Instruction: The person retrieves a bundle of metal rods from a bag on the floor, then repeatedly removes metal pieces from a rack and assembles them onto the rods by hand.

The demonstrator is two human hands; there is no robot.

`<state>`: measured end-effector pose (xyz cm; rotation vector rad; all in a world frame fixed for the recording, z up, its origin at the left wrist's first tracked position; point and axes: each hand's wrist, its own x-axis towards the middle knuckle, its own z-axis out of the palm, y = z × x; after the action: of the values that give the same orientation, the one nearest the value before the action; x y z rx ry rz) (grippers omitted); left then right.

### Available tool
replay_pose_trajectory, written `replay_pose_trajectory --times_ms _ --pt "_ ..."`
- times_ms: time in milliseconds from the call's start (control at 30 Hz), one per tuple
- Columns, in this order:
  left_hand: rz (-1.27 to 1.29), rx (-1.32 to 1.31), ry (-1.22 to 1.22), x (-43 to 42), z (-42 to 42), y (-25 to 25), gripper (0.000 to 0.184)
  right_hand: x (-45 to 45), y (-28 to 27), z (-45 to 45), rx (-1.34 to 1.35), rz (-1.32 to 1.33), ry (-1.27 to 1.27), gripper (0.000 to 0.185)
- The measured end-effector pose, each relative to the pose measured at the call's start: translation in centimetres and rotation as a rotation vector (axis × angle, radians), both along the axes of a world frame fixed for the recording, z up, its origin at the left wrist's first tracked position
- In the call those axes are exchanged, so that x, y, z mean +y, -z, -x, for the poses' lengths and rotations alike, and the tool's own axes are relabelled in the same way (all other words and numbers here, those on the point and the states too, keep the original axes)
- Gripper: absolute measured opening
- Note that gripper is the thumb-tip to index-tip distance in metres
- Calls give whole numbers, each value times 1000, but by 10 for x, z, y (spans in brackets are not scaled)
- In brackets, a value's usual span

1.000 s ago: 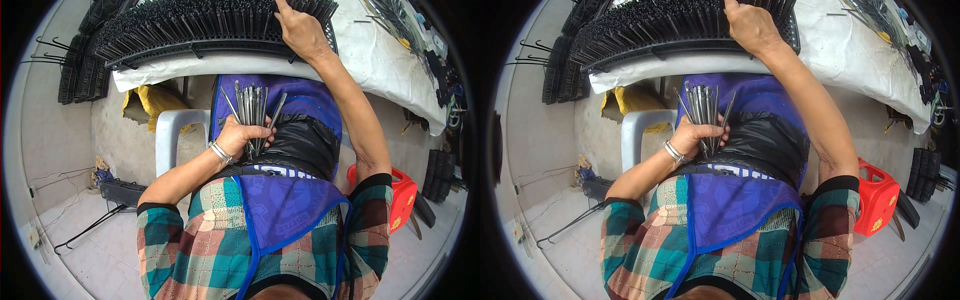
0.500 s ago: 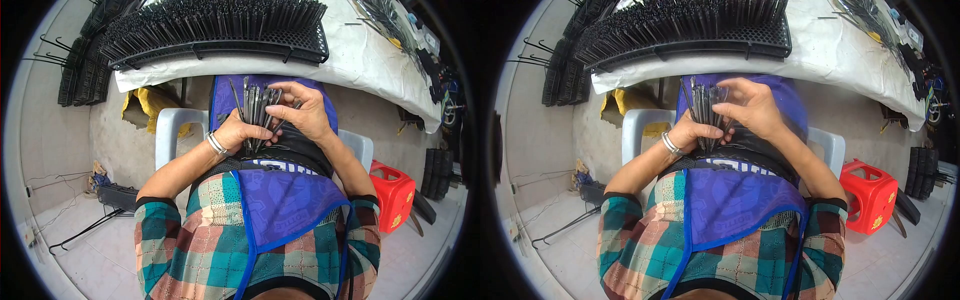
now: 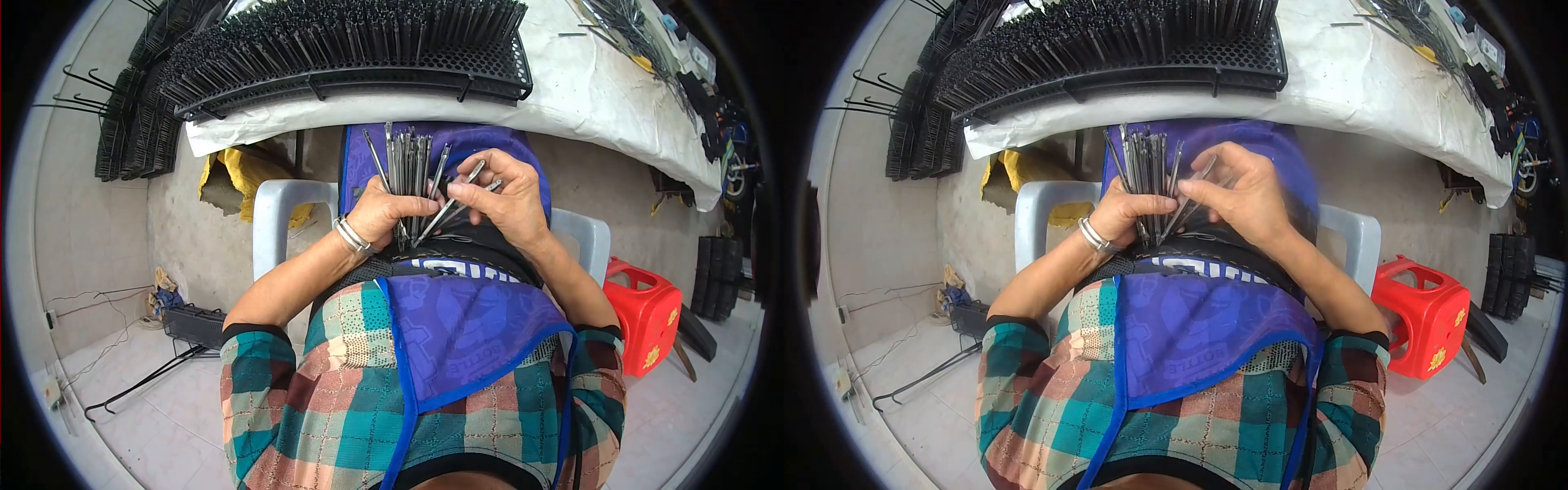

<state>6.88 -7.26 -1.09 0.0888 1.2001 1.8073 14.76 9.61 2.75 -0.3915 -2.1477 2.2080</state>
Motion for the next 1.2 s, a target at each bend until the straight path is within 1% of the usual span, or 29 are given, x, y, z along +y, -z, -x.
replay_pose_trajectory --times_ms 33,133,233,333,433,533,567,667,700,800,833,867,900,933,1000,1100,1200 --pt "24 24 -16 0 0 0 22 0 0 -1 -29 103 -15 16" --pt "31 31 -24 1 -1 1 20 -1 11 -1 -6 180 9 15" --pt "-11 -57 18 0 -1 2 19 0 23 0 34 276 44 14" --pt "12 -51 11 1 -1 -2 19 0 27 1 16 314 23 14" --pt "39 -24 9 1 -2 1 17 3 30 0 23 286 -15 12" --pt "60 -31 -74 2 0 3 12 9 18 0 26 198 5 8" --pt "35 -36 -79 -1 3 7 8 11 12 -2 108 178 78 6" --pt "18 -207 -197 -2 9 8 6 5 -15 -5 537 -249 278 10" --pt "-12 -240 -201 -2 9 7 8 14 -18 -7 655 -631 146 19" --pt "-101 -335 -207 -1 5 1 14 1 -15 -2 952 -1041 -162 28" --pt "-124 -359 -201 -3 5 0 19 -5 -3 -1 999 -1085 -208 31" --pt "-119 -338 -195 -3 5 -1 17 -11 12 0 1048 -1128 -257 34" --pt "-114 -318 -192 -3 6 -1 15 -18 20 3 1058 -1155 -253 34" --pt "-108 -298 -190 -3 6 -2 14 -21 27 3 1052 -1131 -275 33" --pt "-78 -247 -213 -4 9 -1 17 -21 27 5 1021 -1108 -298 31" --pt "-38 -179 -241 -3 12 0 25 -18 25 3 1007 -953 -328 27" --pt "-16 -129 -219 -3 7 -5 26 -11 26 -4 855 -677 -199 20"
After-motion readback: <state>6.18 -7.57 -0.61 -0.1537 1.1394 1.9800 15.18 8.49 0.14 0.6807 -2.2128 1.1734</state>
